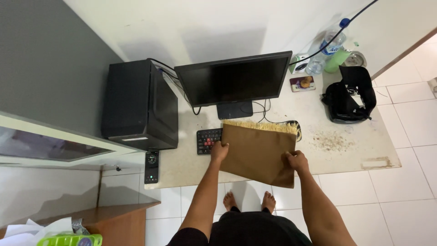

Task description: The recorder organizes a workspace by plugging in a monitor, arranging peripherals, packing cables, folding a cloth, and sorting items into organizer trays.

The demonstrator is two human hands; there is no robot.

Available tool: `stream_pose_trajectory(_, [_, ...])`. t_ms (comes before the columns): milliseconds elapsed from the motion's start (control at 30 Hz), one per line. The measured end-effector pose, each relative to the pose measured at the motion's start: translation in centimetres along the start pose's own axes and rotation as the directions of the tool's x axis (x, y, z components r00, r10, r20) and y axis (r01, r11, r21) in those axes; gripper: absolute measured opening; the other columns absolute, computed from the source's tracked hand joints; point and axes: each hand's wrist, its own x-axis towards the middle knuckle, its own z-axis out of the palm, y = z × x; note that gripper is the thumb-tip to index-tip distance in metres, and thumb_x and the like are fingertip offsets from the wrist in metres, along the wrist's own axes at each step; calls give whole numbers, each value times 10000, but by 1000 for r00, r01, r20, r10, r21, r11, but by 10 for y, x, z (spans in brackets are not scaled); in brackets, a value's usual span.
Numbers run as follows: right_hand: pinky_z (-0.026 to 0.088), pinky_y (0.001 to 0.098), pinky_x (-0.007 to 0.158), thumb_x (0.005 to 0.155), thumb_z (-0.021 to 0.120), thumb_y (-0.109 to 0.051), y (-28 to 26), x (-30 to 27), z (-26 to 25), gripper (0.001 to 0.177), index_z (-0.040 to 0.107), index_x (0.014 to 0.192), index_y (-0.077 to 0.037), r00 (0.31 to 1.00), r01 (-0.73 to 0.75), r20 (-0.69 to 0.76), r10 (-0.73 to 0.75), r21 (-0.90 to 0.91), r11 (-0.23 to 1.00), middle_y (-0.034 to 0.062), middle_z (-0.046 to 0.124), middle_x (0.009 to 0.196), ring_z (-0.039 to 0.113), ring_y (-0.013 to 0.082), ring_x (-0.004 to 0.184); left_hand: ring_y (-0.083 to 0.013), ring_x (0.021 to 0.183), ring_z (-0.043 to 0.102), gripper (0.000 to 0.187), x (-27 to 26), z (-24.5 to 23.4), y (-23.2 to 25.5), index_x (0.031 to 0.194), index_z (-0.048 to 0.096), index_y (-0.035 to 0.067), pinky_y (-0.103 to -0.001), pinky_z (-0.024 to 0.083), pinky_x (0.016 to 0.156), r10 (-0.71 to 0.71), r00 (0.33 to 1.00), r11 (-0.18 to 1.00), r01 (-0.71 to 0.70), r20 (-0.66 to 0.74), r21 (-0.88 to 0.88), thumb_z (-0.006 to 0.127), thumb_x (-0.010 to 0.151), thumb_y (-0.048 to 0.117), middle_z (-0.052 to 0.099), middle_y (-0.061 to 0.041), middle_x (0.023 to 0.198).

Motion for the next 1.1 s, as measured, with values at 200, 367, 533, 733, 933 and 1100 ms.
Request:
stream_pose_trajectory(200, [568, 395, 894, 796, 821, -419, 11, 9, 7, 592, 691, 1156, 33, 997, 65, 34, -71, 143, 988, 218, 768, 1090, 736, 311, 1006, -293, 1147, 660, 562, -28, -29, 25, 1311, 587, 36, -415, 507, 974, 17, 976, 895, 83, 218, -439, 698, 898, 401, 695, -152, 1228])
stream_pose_trajectory(367, [564, 391, 772, 864, 784, -319, 10, 4, 7, 468, 641, 1111, 52, 988, 147, -8, -156, 384, 911, 196, 736, 989, 699, 278, 882, -257, 1172, 632, 659, -54, -48, 50, 1377, 495, 64, -399, 500, 980, 125, 975, 848, -9, 184, -529, 756, 872, 397, 665, -118, 1268])
stream_pose_trajectory(533, [536, 400, 727, 949, 766, -303, -9, 0, -14, 434, 605, 1083, 77, 929, 370, -208, -306, 558, 743, 179, 677, 916, 626, 289, 840, -252, 1150, 653, 628, -48, -56, 51, 1356, 541, 31, -394, 517, 972, 228, 974, 787, -189, -8, -587, 775, 902, 397, 692, -138, 1250])
stream_pose_trajectory(733, [515, 513, 861, 871, 705, -233, -26, -9, -23, 478, 563, 1297, -73, 908, 320, -290, -302, 14, 947, 196, 679, 1074, 649, 401, 996, -313, 993, 701, 562, -33, -30, -15, 1412, 475, 44, -422, 538, 879, 83, 994, 924, -101, -65, -368, 684, 963, 309, 725, -160, 1084])
stream_pose_trajectory(933, [516, 470, 1052, 959, 636, -384, -77, -100, -34, 421, 602, 1319, -168, 843, 537, 195, -501, -361, 762, 151, 646, 1312, 623, 366, 1223, -482, 1059, 631, 952, -87, -10, -61, 1544, 236, 31, -493, 517, 892, 295, 954, 953, -297, -46, -58, 683, 704, 52, 616, -319, 1191])
stream_pose_trajectory(1100, [181, 501, 1225, 761, 748, -682, -78, -126, -6, 1045, 303, 1579, -207, 655, 707, 472, -590, -659, 257, 147, 274, 1637, 268, 357, 1470, -523, 1105, 595, 1092, -113, -15, -33, 1628, 2, 54, -525, 538, 887, 328, 945, 944, -327, 11, -34, 674, 768, 52, 527, -348, 1312])
